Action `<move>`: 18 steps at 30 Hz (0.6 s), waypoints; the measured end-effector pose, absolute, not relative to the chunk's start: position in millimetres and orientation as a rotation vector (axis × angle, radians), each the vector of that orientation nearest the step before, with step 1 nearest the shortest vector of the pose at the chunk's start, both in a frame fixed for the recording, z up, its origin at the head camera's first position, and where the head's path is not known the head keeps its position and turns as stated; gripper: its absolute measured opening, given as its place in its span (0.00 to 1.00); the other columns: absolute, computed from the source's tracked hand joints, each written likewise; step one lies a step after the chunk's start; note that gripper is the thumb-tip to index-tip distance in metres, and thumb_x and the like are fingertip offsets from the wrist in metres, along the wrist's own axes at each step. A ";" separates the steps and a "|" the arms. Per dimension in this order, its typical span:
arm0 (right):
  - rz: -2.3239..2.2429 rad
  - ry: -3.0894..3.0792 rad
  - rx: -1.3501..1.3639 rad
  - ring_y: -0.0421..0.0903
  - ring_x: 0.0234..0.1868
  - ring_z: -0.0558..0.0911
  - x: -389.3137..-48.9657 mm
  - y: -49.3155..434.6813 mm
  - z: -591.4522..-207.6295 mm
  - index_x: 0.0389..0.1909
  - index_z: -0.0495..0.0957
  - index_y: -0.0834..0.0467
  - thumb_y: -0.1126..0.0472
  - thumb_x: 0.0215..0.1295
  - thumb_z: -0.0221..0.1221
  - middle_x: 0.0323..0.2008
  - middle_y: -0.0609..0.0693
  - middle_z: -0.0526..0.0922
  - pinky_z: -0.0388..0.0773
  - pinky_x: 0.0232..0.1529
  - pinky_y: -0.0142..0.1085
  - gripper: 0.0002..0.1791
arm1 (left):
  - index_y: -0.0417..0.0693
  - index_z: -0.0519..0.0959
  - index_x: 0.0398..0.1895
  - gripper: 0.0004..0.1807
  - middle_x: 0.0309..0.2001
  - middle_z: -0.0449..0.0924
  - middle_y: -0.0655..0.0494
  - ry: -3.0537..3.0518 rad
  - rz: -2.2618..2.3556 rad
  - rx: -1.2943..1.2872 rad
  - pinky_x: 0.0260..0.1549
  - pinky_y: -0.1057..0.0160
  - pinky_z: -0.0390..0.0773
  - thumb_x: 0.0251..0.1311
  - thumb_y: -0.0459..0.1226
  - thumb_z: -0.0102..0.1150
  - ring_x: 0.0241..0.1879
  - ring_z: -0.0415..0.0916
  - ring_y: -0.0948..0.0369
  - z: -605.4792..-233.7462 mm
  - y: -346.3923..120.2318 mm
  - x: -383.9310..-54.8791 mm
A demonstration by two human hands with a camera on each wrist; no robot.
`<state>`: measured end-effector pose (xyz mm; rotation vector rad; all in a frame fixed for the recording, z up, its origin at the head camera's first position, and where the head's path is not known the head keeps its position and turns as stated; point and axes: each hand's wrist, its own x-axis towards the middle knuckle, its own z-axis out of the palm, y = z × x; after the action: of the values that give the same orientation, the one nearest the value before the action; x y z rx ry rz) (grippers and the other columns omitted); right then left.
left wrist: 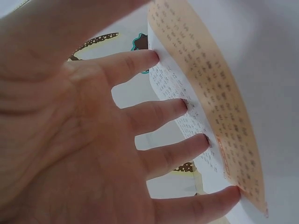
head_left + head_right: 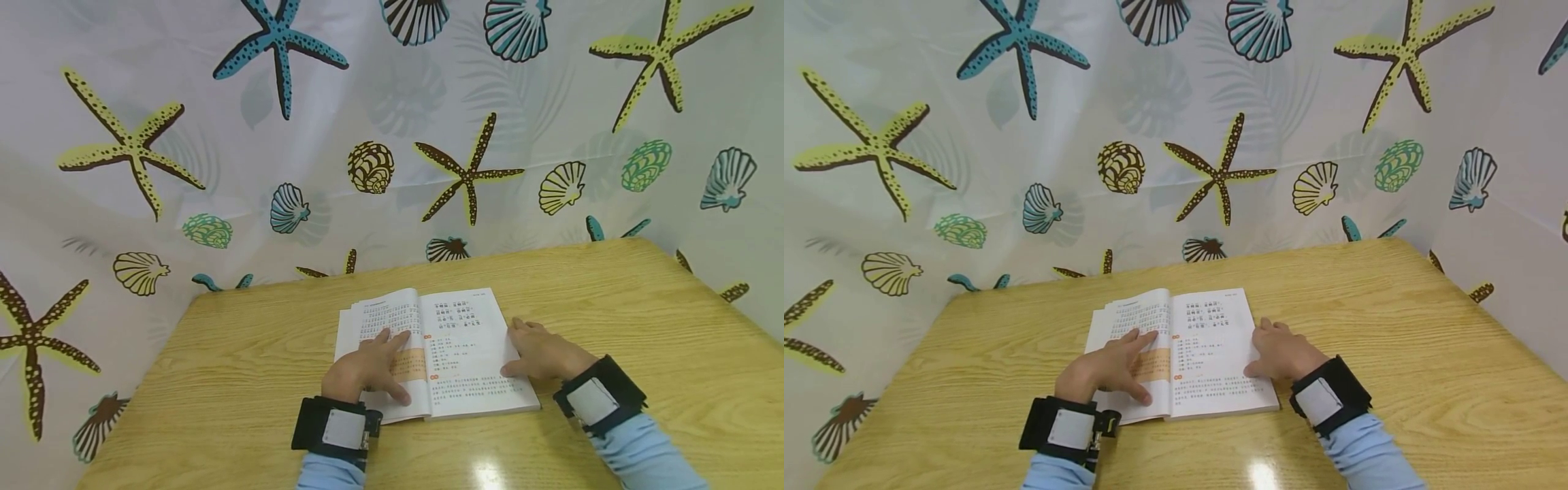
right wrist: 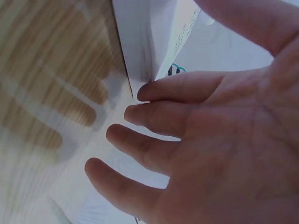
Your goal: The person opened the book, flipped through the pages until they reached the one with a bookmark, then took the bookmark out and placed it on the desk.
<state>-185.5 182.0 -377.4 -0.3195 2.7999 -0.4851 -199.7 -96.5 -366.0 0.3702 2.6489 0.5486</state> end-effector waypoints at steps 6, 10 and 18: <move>-0.369 2.869 -0.348 0.77 0.70 0.58 -182.9 176.7 -375.8 0.64 0.63 0.83 0.57 0.63 0.69 0.69 0.81 0.56 0.58 0.64 0.71 0.42 | 0.54 0.61 0.79 0.57 0.79 0.51 0.42 2.645 0.558 0.369 0.67 0.32 0.57 0.44 0.39 0.83 0.76 0.49 0.36 -366.6 -96.5 -200.7; -0.306 2.920 -0.396 0.77 0.69 0.60 -179.9 173.7 -375.5 0.63 0.67 0.82 0.57 0.61 0.70 0.68 0.80 0.60 0.60 0.63 0.72 0.40 | 0.54 0.61 0.79 0.57 0.79 0.51 0.42 2.634 0.579 0.371 0.67 0.31 0.57 0.44 0.39 0.83 0.75 0.48 0.35 -366.4 -96.9 -200.4; -0.429 3.032 -0.537 0.62 0.48 0.81 -182.2 176.7 -374.7 0.61 0.71 0.75 0.68 0.62 0.68 0.48 0.67 0.81 0.79 0.49 0.53 0.29 | 0.54 0.61 0.79 0.58 0.79 0.51 0.42 2.635 0.579 0.363 0.67 0.31 0.57 0.43 0.39 0.84 0.76 0.48 0.36 -366.9 -97.9 -200.2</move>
<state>-182.2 176.7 -374.7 -0.5369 3.0323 -0.4294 -200.2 -97.9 -366.9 0.3626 2.6351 0.5788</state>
